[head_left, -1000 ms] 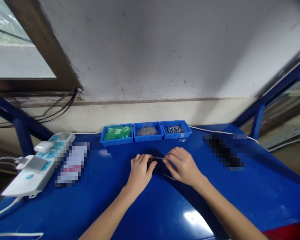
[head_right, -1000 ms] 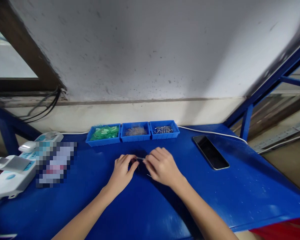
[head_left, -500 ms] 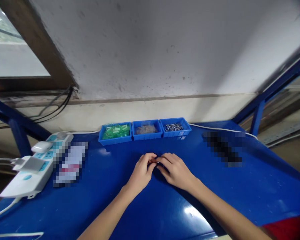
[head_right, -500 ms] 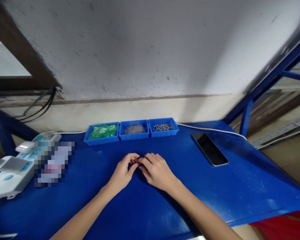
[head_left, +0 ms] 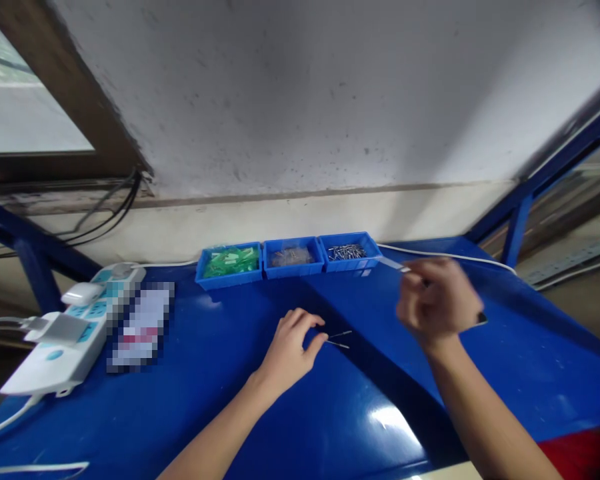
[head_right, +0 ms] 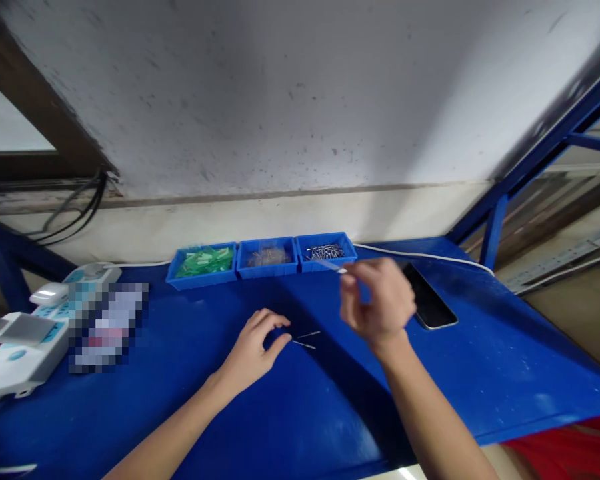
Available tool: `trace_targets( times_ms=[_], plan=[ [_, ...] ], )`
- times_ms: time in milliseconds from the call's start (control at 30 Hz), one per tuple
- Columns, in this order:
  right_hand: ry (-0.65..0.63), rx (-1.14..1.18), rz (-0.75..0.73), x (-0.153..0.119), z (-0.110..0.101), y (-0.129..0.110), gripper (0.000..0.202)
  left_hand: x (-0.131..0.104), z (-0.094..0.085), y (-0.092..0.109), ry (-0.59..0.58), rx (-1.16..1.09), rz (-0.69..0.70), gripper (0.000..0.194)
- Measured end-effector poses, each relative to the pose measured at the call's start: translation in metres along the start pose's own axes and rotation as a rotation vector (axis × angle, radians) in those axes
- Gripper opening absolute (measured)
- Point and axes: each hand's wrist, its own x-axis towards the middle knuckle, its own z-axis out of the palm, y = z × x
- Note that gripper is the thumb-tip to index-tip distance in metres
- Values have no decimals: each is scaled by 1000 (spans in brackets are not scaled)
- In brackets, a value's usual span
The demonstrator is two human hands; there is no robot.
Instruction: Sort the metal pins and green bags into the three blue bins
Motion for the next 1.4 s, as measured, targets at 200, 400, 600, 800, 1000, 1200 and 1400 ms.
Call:
trace_targets(
  times_ms=[200, 400, 600, 800, 1000, 1200, 1400],
  plan=[
    [-533, -248, 217, -2, 17, 23, 24, -3, 12, 12, -191, 294, 145, 7],
    [-943, 213, 144, -67, 2, -31, 16, -7, 13, 2, -157, 284, 77, 10],
    [-917, 195, 31, -67, -14, -47, 14, 0, 2, 5, -70, -18, 35, 17],
    [-136, 54, 38, -6, -24, -8, 11, 20, 30, 18, -23, 203, 18, 17],
    [-379, -171, 225, 0, 3, 1, 18, 16, 41, 19, -75, 329, 93, 11],
    [-982, 351, 124, -63, 2, -54, 15, -19, 4, -1, -16, -33, -109, 28],
    [-984, 327, 15, -61, 4, -84, 12, -38, -6, -7, 103, -86, -138, 32]
  ],
)
